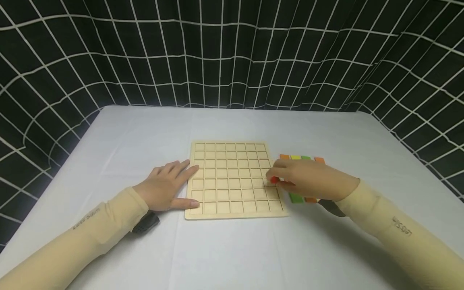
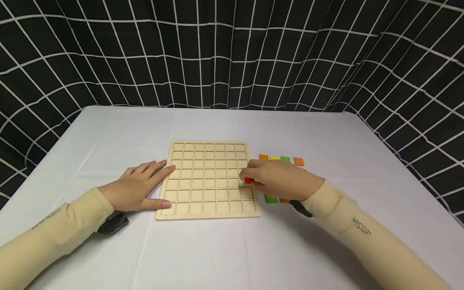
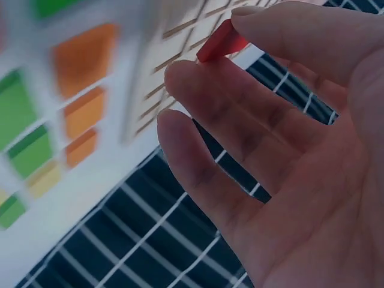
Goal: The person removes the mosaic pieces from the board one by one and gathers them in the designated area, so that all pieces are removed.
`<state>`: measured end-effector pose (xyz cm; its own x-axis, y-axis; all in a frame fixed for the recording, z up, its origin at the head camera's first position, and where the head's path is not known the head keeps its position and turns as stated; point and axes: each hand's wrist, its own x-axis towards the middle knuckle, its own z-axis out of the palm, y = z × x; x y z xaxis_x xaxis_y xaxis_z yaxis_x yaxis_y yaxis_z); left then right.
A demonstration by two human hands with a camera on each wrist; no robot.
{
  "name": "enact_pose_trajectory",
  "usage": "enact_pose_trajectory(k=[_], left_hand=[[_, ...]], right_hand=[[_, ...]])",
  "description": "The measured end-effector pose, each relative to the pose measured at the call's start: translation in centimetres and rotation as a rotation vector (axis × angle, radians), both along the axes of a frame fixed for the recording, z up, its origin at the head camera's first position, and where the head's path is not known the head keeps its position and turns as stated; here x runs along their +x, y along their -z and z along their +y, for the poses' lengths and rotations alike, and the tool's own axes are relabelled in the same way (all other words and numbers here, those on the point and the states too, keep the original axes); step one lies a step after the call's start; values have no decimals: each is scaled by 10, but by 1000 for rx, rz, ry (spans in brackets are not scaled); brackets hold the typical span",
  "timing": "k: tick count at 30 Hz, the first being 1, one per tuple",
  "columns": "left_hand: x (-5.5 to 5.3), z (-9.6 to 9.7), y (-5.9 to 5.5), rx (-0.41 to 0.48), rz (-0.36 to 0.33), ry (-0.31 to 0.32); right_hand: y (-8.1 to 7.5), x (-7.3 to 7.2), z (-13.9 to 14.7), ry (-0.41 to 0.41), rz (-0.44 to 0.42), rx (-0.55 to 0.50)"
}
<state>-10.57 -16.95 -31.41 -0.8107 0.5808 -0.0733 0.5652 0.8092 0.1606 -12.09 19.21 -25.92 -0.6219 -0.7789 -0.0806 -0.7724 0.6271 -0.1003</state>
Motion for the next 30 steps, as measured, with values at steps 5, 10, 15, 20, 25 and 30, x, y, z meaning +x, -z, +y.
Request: enact_pose_trajectory(k=[5, 10, 15, 20, 25, 30], left_hand=[[1, 2, -2, 0, 1, 5], [1, 1, -3, -6, 1, -3], [-3, -2, 2, -1, 9, -7], [-3, -3, 4, 6, -1, -6], [4, -3, -4, 9, -12, -10], [6, -4, -4, 6, -4, -16]], right_hand=[[1, 10, 28, 103, 26, 12], [3, 18, 46, 287, 5, 68], [2, 22, 63, 406, -2, 107], [7, 21, 77, 439, -12, 99], [16, 16, 87, 376, 9, 59], [22, 12, 93, 305, 76, 23]])
